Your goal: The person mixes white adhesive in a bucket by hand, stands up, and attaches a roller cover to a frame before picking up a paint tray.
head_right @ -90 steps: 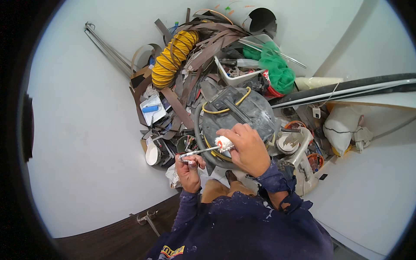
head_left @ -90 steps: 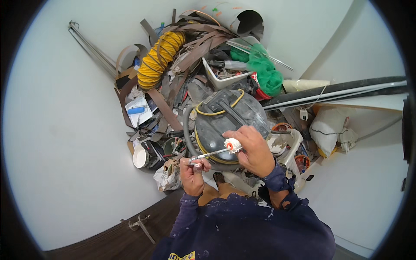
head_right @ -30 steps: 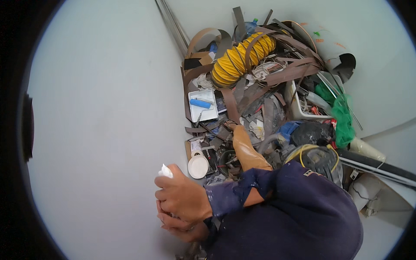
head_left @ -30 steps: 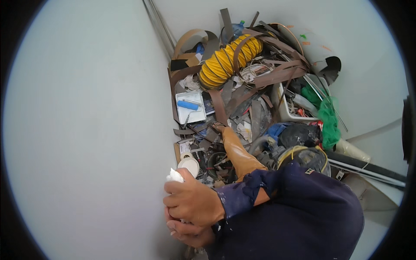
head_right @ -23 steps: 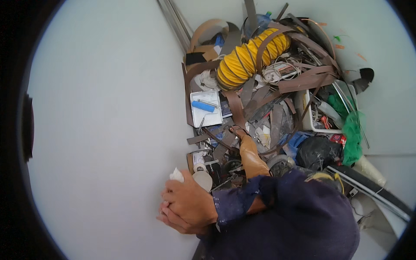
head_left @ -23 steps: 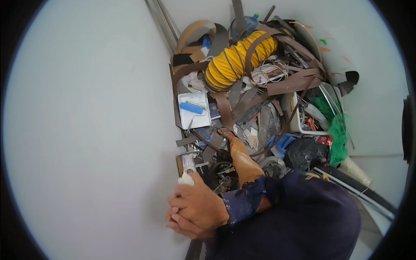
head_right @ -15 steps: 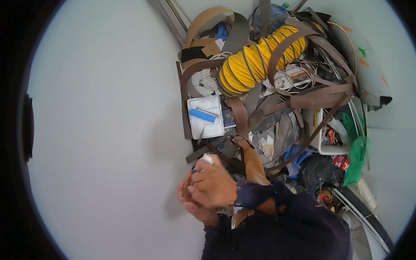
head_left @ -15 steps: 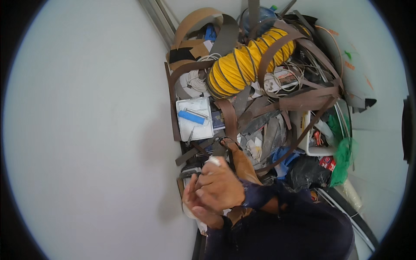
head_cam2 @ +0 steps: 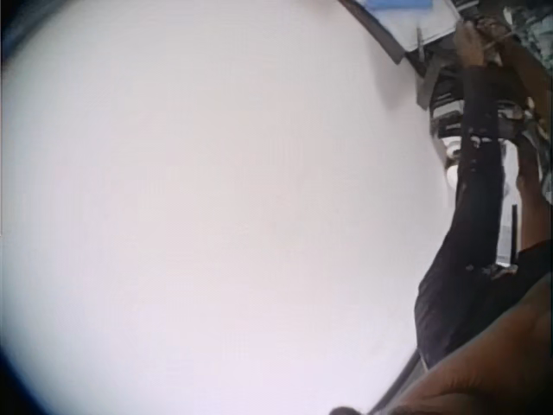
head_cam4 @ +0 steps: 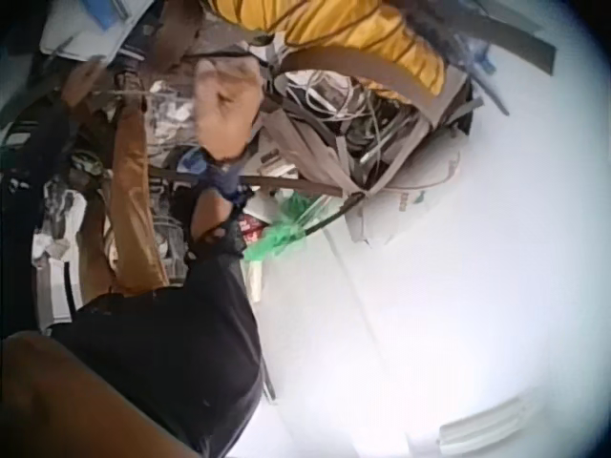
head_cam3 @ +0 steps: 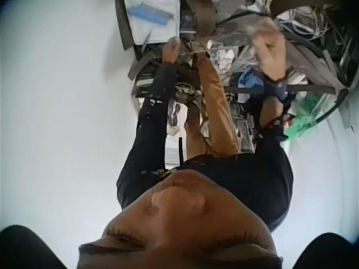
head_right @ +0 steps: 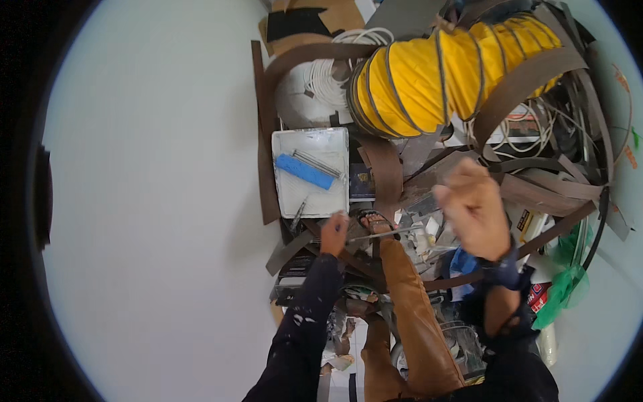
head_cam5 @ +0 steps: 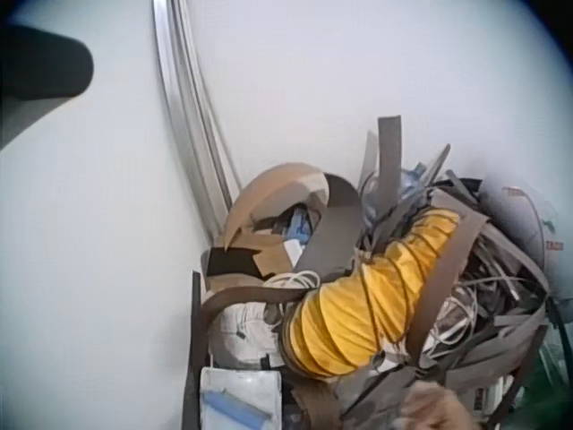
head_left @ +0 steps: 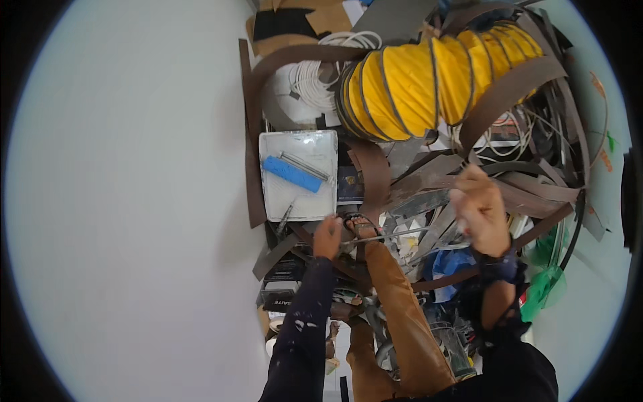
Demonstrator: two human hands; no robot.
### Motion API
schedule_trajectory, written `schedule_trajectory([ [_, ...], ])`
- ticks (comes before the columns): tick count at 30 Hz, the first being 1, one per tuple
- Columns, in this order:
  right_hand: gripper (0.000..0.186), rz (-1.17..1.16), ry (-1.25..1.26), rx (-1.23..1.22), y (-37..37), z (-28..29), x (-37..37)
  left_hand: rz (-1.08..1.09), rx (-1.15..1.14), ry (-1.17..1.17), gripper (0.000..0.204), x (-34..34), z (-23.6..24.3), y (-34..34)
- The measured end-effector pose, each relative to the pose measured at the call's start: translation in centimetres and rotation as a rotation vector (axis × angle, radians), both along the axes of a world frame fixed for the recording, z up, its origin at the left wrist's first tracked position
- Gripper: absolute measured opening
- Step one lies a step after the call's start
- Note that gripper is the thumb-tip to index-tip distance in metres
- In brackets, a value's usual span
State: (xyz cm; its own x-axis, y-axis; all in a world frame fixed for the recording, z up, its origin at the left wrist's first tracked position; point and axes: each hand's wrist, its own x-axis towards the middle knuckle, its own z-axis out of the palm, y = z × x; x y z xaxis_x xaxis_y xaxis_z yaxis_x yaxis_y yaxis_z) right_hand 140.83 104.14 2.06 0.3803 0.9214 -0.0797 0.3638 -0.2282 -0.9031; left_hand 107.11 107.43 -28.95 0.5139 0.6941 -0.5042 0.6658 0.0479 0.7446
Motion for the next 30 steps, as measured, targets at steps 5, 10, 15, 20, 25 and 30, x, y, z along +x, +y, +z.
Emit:
schedule_trajectory([
  [5, 0.038, -0.073, -0.031, -0.220, -4.0, -5.7, 2.6, 0.184, 0.460, 0.432, 0.054, -2.8, -12.2, 6.8],
  [10, 0.048, -0.172, -0.175, -0.351, -6.3, -7.8, 4.2, 0.593, 0.368, 0.281, 0.071, 0.6, -18.2, 12.3],
  [15, 0.053, -0.224, -0.196, -0.337, -7.6, -8.1, 4.9, 0.859, 0.205, 0.158, 0.076, 4.4, -21.9, 15.0],
  [20, 0.055, -0.294, -0.225, -0.268, -9.2, -5.2, 6.4, 1.002, 0.187, 0.107, 0.065, 6.7, -20.2, 15.2],
  [25, 0.055, -0.274, -0.231, -0.357, -10.6, -3.2, 6.8, 0.927, 0.085, 0.086, 0.057, 4.6, -16.6, 15.0],
  [30, 0.054, -0.302, -0.212, -0.338, -11.7, -1.0, 7.4, 0.880, -0.094, -0.223, 0.045, 1.5, -12.3, 12.6],
])
